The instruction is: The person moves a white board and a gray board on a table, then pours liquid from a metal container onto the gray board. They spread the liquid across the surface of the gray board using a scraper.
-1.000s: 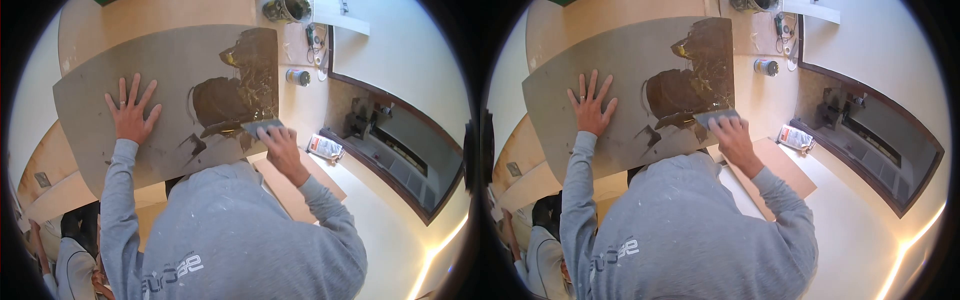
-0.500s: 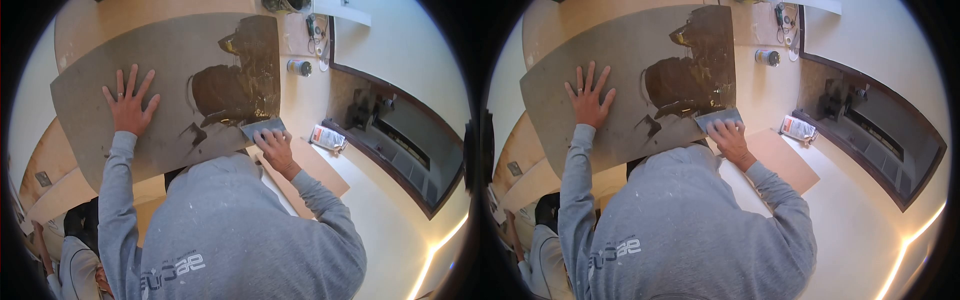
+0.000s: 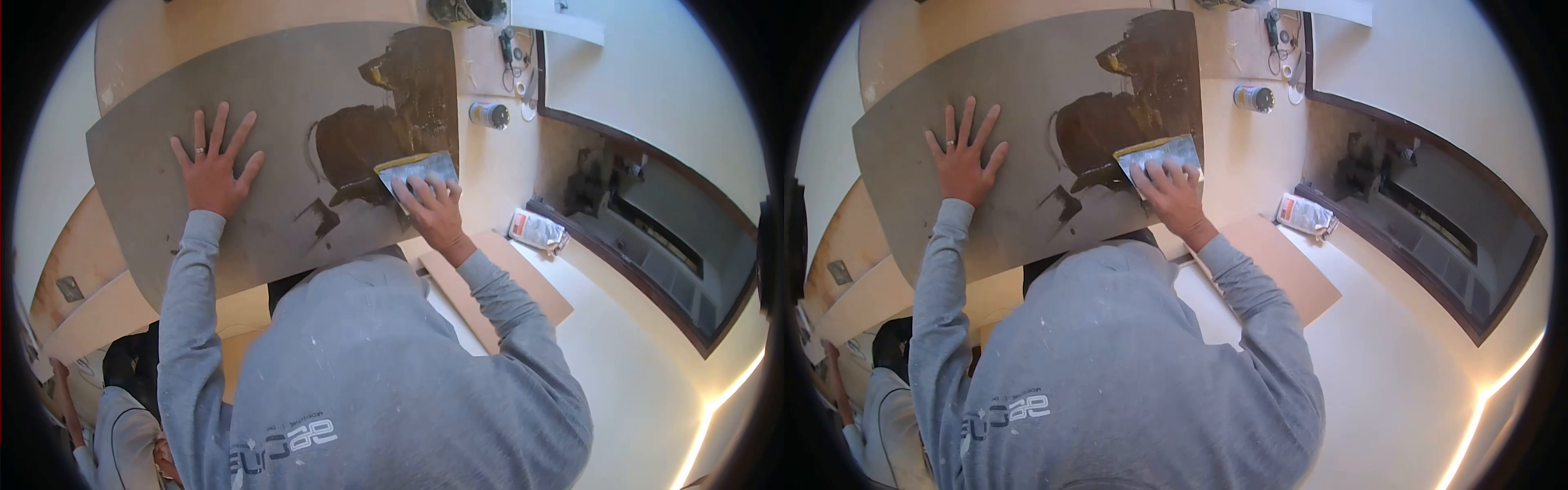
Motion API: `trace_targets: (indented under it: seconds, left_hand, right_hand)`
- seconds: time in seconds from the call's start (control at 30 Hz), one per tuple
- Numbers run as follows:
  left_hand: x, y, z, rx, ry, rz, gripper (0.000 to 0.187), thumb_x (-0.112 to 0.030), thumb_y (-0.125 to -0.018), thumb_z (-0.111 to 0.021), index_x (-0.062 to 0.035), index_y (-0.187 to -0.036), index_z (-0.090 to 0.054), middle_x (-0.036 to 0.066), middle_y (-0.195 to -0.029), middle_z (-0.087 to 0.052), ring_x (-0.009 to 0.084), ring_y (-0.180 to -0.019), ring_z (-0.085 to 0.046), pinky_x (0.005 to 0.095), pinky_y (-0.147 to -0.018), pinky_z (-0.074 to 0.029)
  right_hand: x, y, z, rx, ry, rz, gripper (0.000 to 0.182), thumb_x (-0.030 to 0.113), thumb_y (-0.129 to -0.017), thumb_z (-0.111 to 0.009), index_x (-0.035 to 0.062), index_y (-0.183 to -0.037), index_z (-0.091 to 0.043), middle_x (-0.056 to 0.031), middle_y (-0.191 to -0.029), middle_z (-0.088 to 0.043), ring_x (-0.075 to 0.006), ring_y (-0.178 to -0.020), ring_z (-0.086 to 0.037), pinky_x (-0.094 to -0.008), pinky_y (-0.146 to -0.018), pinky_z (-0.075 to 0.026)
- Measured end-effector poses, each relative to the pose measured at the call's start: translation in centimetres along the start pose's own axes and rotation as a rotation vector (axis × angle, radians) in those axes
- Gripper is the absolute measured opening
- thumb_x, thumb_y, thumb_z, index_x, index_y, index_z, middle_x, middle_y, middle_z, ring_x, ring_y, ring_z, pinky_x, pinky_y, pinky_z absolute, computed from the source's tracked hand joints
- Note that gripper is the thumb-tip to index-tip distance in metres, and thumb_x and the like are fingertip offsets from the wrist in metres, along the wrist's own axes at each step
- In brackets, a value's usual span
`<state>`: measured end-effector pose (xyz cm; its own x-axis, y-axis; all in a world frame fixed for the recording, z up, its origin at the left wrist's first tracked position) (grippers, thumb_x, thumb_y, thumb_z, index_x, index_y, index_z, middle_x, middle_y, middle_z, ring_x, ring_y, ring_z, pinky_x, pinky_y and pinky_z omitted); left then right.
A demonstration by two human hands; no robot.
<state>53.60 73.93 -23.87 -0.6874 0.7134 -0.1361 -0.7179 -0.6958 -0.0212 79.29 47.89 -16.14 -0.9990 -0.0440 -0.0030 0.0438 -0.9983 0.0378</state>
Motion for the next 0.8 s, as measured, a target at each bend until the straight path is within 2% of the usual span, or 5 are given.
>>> trace_targets:
  seconds: [0.37,0.47,0.6,0.73,0.8]
  left_hand:
    - [0.0,0.2,0.1,0.026,0.018,0.029,0.067,-0.065,-0.102,-0.055,-0.0508,-0.165,-0.038,-0.006,-0.182,-0.019,0.0310,-0.169,-0.010,0.0780,-0.127,-0.005]
    - [0.2,0.2,0.2,0.041,0.019,0.040,0.067,-0.066,-0.102,-0.056,-0.0514,-0.165,-0.038,-0.006,-0.182,-0.019,0.0306,-0.169,-0.009,0.0779,-0.127,-0.004]
    - [0.0,0.1,0.5,0.020,0.036,0.030,0.067,-0.063,-0.102,-0.057,-0.0483,-0.166,-0.039,-0.004,-0.182,-0.020,0.0307,-0.169,-0.010,0.0762,-0.128,-0.003]
    - [0.0,0.0,0.7,0.041,0.034,0.039,0.067,-0.062,-0.102,-0.058,-0.0479,-0.165,-0.040,-0.004,-0.182,-0.020,0.0316,-0.168,-0.011,0.0759,-0.128,-0.003]
    - [-0.1,0.0,0.7,0.042,0.042,0.037,0.067,-0.062,-0.102,-0.058,-0.0475,-0.165,-0.040,-0.004,-0.182,-0.020,0.0324,-0.168,-0.011,0.0757,-0.128,-0.003]
  right_hand:
    - [-8.2,-20.8,2.2,0.110,-0.122,0.169,0.033,0.006,-0.087,-0.069,0.0084,-0.120,-0.071,-0.0112,-0.112,-0.071,-0.0333,-0.104,-0.067,-0.0470,-0.089,-0.050]
    - [-10.0,-22.8,7.4,-0.097,-0.462,0.069,0.026,0.008,-0.088,-0.070,0.0029,-0.113,-0.074,-0.0176,-0.102,-0.074,-0.0410,-0.095,-0.070,-0.0496,-0.082,-0.054]
    - [-11.8,-23.9,10.6,0.073,-0.517,-0.270,0.030,0.018,-0.091,-0.075,-0.0043,-0.112,-0.073,-0.0233,-0.094,-0.073,-0.0409,-0.082,-0.065,-0.0431,-0.080,-0.053]
    - [-17.2,-19.0,-0.7,0.020,-0.859,-0.441,0.035,0.025,-0.092,-0.076,-0.0057,-0.107,-0.067,-0.0250,-0.096,-0.072,-0.0409,-0.086,-0.066,-0.0438,-0.081,-0.052]
    - [-18.9,-14.8,-2.7,-0.012,-0.507,-0.477,0.037,0.027,-0.094,-0.075,-0.0046,-0.111,-0.067,-0.0268,-0.102,-0.073,-0.0443,-0.097,-0.069,-0.0466,-0.084,-0.053]
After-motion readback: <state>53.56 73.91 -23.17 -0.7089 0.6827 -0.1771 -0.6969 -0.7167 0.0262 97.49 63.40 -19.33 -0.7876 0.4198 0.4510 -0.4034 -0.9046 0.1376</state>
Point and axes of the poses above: each hand's wrist, its own y-axis away from the middle knuckle, its own z-axis out of the back of the hand, x = y × z, the point moved 7 cm from there along -y, towards the middle knuckle
